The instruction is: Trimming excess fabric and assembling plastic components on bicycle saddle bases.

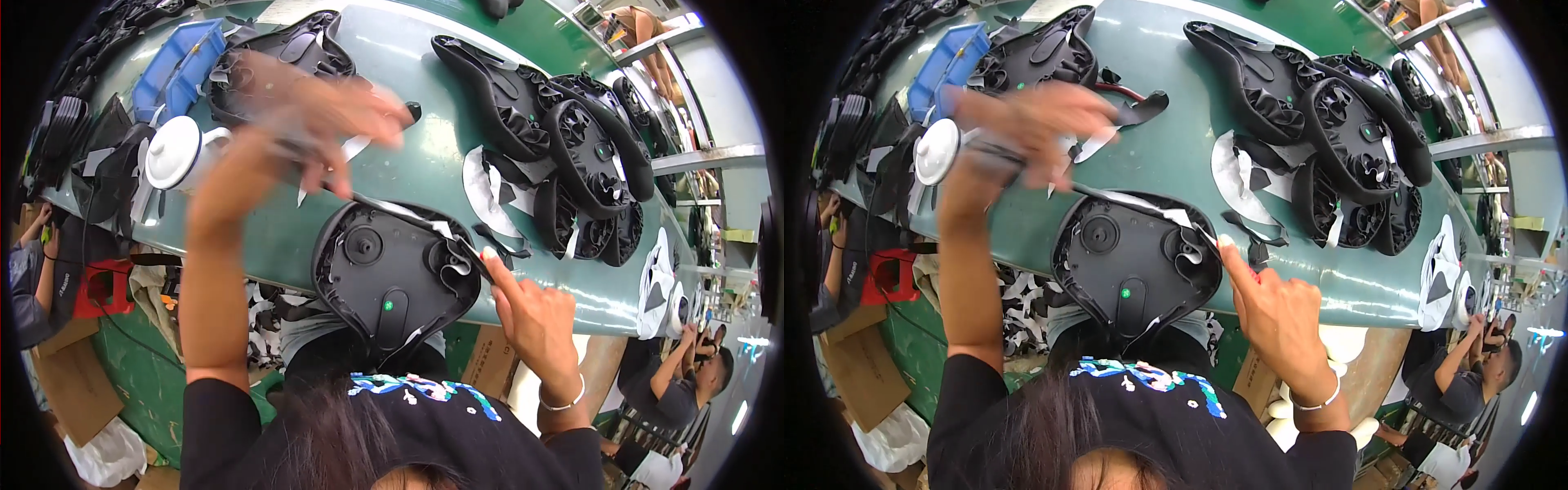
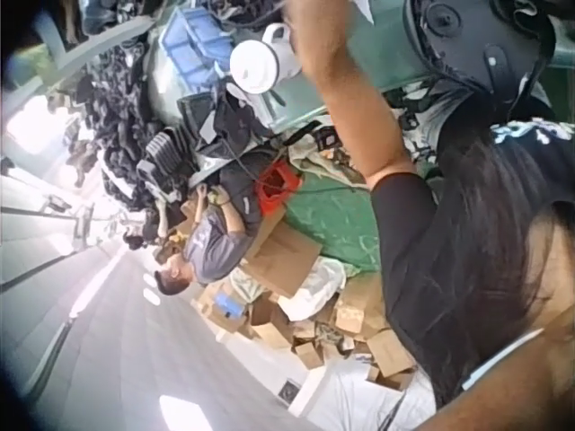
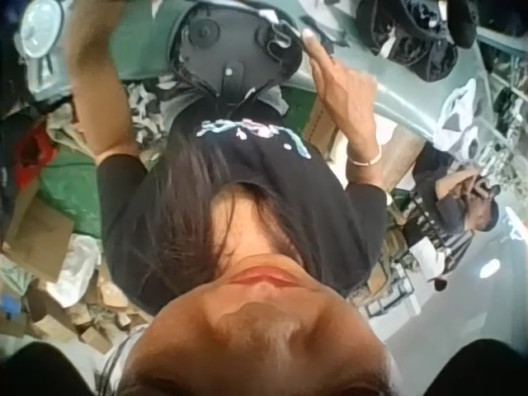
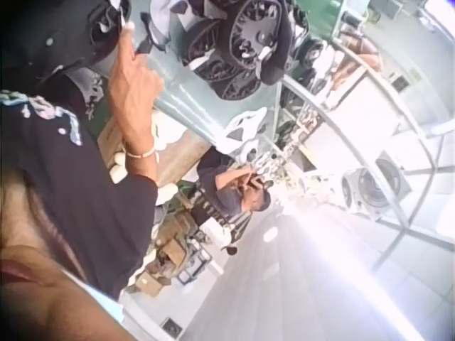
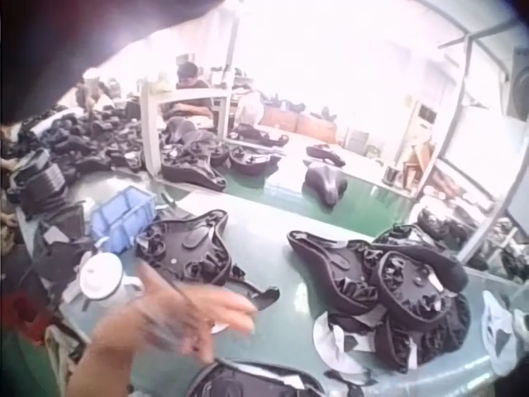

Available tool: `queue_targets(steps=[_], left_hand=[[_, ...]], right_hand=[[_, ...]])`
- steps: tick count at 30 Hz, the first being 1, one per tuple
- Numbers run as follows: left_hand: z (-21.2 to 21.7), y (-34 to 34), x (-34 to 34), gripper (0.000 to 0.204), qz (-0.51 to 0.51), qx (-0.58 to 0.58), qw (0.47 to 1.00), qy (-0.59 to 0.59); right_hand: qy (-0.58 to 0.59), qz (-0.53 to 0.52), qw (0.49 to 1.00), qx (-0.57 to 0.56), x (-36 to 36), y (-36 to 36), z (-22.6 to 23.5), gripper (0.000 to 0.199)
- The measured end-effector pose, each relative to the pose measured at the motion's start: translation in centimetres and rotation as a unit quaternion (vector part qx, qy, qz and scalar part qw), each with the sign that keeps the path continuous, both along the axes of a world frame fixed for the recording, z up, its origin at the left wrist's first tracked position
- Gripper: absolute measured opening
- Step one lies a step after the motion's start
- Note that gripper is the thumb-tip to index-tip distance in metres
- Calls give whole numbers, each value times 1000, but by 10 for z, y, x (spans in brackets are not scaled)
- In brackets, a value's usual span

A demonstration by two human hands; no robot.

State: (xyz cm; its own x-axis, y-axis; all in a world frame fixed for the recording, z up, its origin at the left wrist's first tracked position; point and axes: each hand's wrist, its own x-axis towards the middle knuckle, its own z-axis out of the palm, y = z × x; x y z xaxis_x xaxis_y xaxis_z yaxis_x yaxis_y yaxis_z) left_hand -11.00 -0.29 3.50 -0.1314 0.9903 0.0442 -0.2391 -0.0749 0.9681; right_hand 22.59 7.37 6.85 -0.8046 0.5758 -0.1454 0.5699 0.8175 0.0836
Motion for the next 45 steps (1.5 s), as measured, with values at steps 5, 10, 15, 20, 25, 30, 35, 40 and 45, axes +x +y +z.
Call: queue_targets(steps=[5, 10, 15, 20, 25, 30, 35, 40, 45], left_hand=[[-10, 50, 52, 24, -85, 45, 816, 570], [-21, 52, 66, 29, -31, -16, 997, -70], [19, 61, 50, 31, 264, 65, 939, -208], [53, 43, 34, 30, 513, 338, 761, -208], [4, 40, 36, 13, 495, 78, 684, 531], [-42, 32, 41, 26, -15, -154, 884, 441], [-8, 77, 17, 18, 328, -73, 942, -24], [-53, 137, 75, 30, 61, 33, 944, 324], [-79, 138, 80, 34, -5, 205, 931, 302]], right_hand=[[15, 55, 998, -32, -26, 46, 8, 44], [35, 136, 987, -73, -37, 54, 6, 52], [7, 34, 998, -49, 1, 6, -6, 52], [285, -375, 753, -458, 11, -64, -32, 54], [477, -309, 744, -350, 15, -70, -71, 67], [504, -271, 655, -493, -17, -18, -71, 67], [728, -164, 661, -83, -7, 71, -4, 43], [737, -98, 654, -141, -74, 155, 37, 46], [677, -129, 636, -346, -180, 324, 29, 34]])
